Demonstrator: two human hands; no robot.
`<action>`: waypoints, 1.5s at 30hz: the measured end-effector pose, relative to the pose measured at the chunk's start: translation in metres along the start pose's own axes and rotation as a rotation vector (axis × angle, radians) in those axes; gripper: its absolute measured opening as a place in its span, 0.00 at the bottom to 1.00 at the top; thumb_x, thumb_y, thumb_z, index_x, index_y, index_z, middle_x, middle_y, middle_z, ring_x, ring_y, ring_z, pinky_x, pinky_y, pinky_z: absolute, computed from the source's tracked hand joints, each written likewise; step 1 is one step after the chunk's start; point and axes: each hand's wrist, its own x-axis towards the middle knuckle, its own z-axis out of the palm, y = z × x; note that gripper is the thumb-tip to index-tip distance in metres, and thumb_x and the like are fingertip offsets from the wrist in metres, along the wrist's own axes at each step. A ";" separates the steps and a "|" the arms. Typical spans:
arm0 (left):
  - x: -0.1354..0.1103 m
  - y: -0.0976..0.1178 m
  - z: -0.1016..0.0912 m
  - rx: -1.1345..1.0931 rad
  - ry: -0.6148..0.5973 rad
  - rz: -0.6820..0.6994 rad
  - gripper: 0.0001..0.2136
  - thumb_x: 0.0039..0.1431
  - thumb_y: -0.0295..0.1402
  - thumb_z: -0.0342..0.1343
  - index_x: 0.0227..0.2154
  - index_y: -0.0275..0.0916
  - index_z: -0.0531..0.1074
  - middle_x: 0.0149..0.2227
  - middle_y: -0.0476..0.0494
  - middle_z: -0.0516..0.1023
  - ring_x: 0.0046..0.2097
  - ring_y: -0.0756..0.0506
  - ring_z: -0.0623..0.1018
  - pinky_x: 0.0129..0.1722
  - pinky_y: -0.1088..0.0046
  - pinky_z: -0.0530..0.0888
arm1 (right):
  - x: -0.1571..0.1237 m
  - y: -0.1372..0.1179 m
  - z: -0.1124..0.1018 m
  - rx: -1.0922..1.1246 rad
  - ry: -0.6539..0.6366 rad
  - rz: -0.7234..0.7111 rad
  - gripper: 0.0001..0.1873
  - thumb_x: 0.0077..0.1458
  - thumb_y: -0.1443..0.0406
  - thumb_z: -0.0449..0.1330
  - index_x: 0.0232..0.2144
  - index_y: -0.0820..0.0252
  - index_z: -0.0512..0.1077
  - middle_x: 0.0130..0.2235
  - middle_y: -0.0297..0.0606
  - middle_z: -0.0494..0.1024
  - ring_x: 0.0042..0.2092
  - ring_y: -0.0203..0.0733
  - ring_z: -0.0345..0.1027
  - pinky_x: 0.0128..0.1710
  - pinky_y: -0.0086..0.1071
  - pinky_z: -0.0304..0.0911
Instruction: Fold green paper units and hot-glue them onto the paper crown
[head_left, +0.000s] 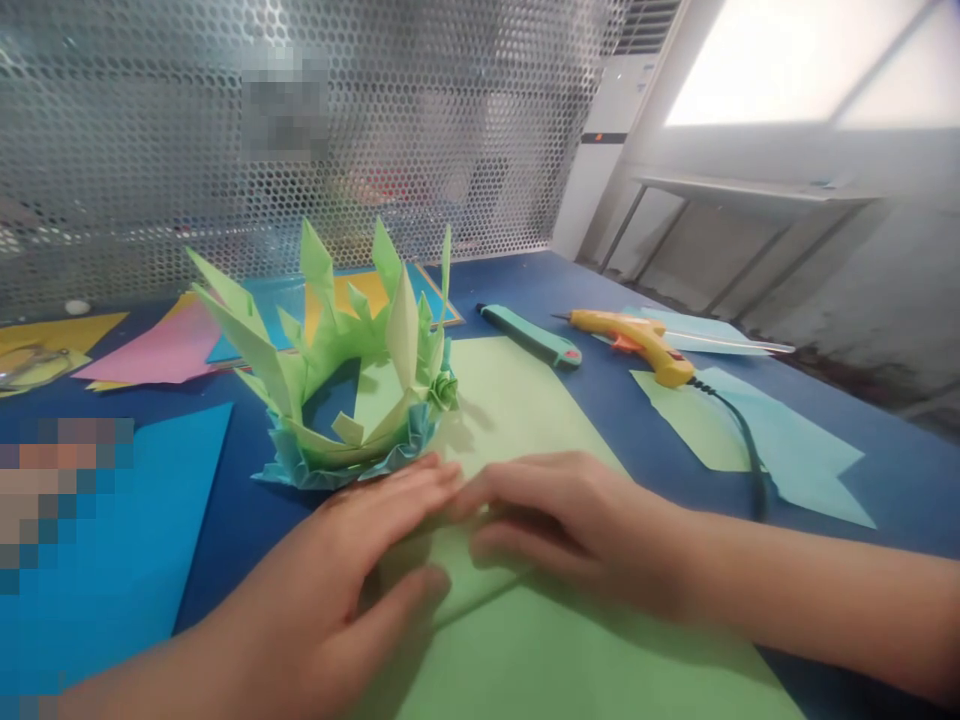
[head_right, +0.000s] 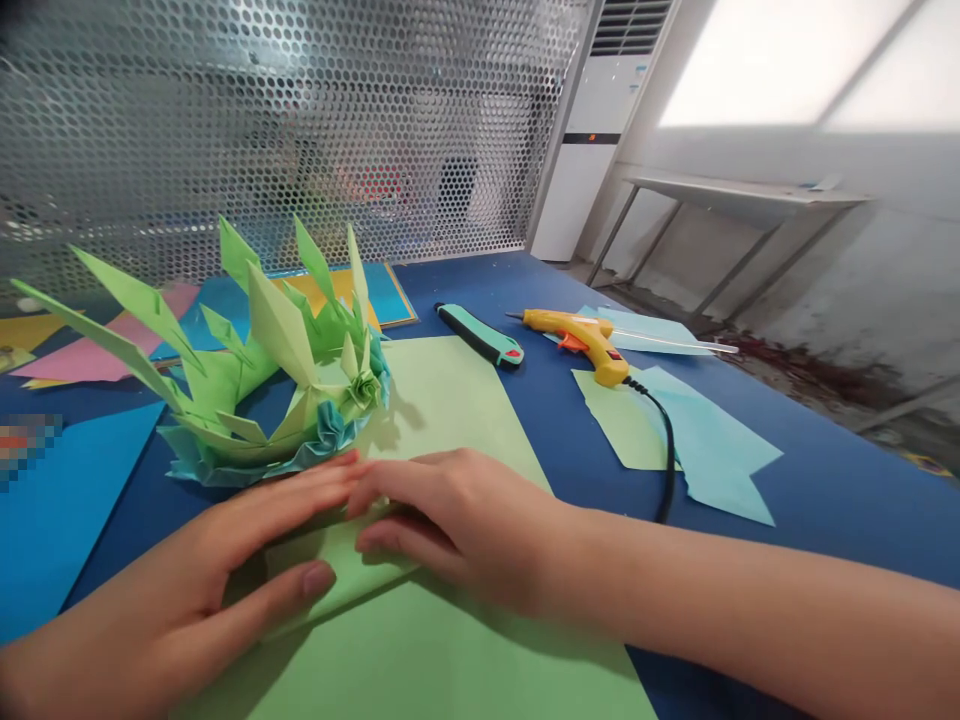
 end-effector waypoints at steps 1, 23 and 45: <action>-0.001 -0.003 0.003 0.026 0.018 0.003 0.24 0.71 0.44 0.50 0.67 0.48 0.62 0.69 0.50 0.67 0.67 0.44 0.69 0.65 0.62 0.68 | 0.001 0.001 0.002 0.021 0.029 0.007 0.06 0.68 0.63 0.58 0.43 0.59 0.73 0.31 0.34 0.78 0.30 0.36 0.69 0.32 0.26 0.62; -0.001 -0.001 0.010 0.281 0.032 0.209 0.25 0.75 0.38 0.37 0.71 0.57 0.40 0.73 0.58 0.56 0.71 0.47 0.60 0.61 0.61 0.74 | 0.003 0.019 -0.029 0.100 -0.254 -0.208 0.17 0.64 0.77 0.56 0.46 0.62 0.82 0.54 0.46 0.71 0.51 0.39 0.73 0.54 0.30 0.68; 0.002 -0.013 0.014 0.285 0.017 0.331 0.30 0.71 0.34 0.41 0.73 0.51 0.44 0.74 0.48 0.51 0.72 0.37 0.58 0.61 0.55 0.72 | 0.004 0.025 -0.024 -0.108 -0.194 -0.430 0.14 0.68 0.71 0.58 0.49 0.57 0.82 0.50 0.46 0.75 0.49 0.40 0.69 0.55 0.34 0.64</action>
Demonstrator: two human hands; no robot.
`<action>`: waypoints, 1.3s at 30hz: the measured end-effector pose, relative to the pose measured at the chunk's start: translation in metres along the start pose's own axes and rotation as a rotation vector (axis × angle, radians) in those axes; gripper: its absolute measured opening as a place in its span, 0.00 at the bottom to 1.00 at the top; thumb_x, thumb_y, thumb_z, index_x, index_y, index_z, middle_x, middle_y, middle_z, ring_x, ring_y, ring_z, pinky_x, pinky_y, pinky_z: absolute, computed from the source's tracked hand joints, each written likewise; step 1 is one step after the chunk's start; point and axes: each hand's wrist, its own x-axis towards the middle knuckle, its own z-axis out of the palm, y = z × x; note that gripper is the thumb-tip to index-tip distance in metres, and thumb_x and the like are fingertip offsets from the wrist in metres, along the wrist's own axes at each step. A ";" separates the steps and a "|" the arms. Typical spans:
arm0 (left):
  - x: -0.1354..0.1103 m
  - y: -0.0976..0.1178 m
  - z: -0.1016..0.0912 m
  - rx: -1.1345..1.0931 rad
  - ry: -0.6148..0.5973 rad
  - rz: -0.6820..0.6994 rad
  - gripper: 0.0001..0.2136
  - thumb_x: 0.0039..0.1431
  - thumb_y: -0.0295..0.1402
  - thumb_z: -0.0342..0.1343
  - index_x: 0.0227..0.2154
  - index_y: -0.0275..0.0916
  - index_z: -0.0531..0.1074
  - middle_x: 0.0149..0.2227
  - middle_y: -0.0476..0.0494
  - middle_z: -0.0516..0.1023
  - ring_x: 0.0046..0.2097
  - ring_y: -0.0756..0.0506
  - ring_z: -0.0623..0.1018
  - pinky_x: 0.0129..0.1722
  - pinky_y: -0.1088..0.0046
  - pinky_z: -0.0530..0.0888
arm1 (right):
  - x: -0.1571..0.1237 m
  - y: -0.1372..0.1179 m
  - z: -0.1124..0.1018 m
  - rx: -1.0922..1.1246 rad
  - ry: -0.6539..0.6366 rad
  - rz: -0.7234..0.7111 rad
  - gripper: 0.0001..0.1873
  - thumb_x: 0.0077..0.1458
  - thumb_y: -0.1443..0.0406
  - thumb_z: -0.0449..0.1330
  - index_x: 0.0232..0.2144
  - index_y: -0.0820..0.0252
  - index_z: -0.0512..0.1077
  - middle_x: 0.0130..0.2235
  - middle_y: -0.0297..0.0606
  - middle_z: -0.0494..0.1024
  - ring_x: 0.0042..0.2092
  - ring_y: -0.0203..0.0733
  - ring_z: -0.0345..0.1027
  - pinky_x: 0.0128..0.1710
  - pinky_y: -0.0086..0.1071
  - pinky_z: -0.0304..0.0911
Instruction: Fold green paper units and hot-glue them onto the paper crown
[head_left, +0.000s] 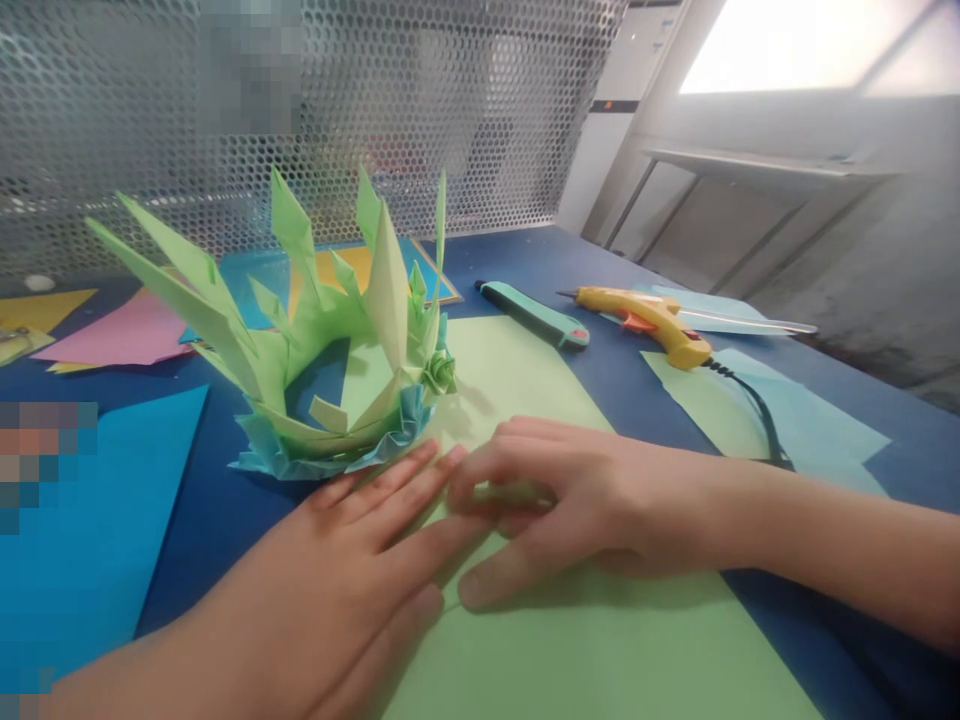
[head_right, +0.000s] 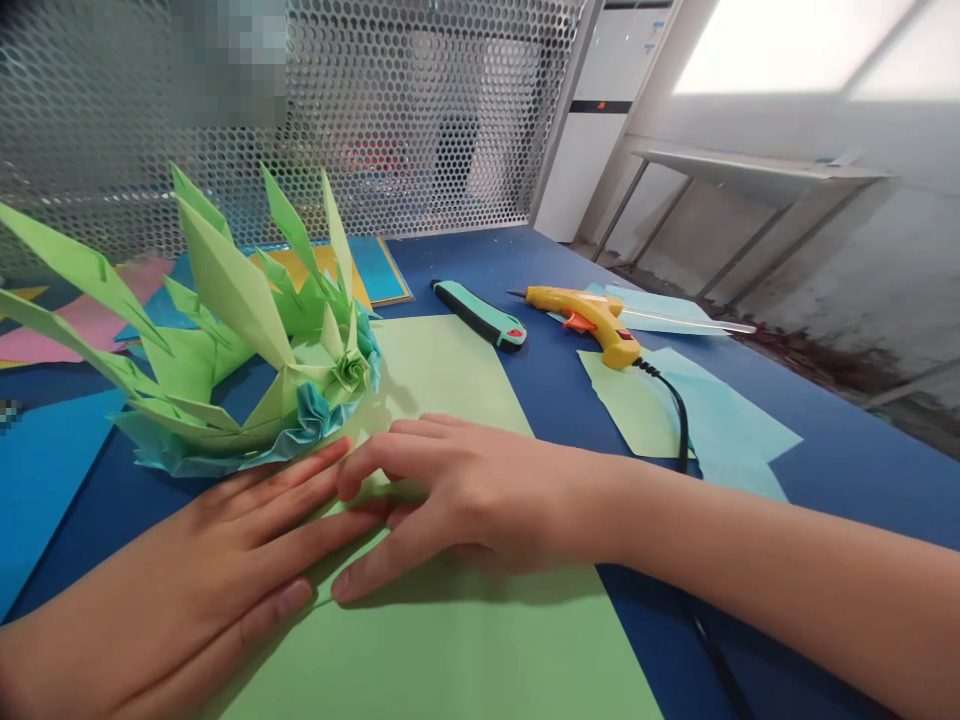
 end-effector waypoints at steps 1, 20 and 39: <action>-0.001 -0.001 0.002 0.011 0.006 0.013 0.30 0.71 0.34 0.41 0.73 0.50 0.42 0.74 0.47 0.50 0.72 0.37 0.58 0.62 0.54 0.72 | 0.001 -0.001 -0.001 -0.036 0.004 -0.007 0.14 0.67 0.71 0.59 0.48 0.56 0.82 0.50 0.46 0.76 0.49 0.42 0.67 0.55 0.36 0.63; -0.002 0.000 0.004 0.113 0.018 0.045 0.30 0.73 0.37 0.39 0.74 0.49 0.36 0.74 0.48 0.52 0.73 0.39 0.57 0.62 0.60 0.68 | 0.004 -0.002 -0.003 0.102 -0.029 0.116 0.19 0.68 0.75 0.54 0.46 0.56 0.83 0.49 0.43 0.74 0.54 0.38 0.68 0.58 0.31 0.62; 0.001 0.016 -0.001 0.262 -0.081 -0.088 0.25 0.75 0.37 0.29 0.71 0.55 0.49 0.74 0.53 0.49 0.74 0.45 0.50 0.62 0.59 0.67 | -0.002 -0.002 -0.025 0.201 -0.102 0.210 0.20 0.47 0.85 0.49 0.22 0.59 0.72 0.51 0.46 0.78 0.53 0.40 0.74 0.50 0.30 0.70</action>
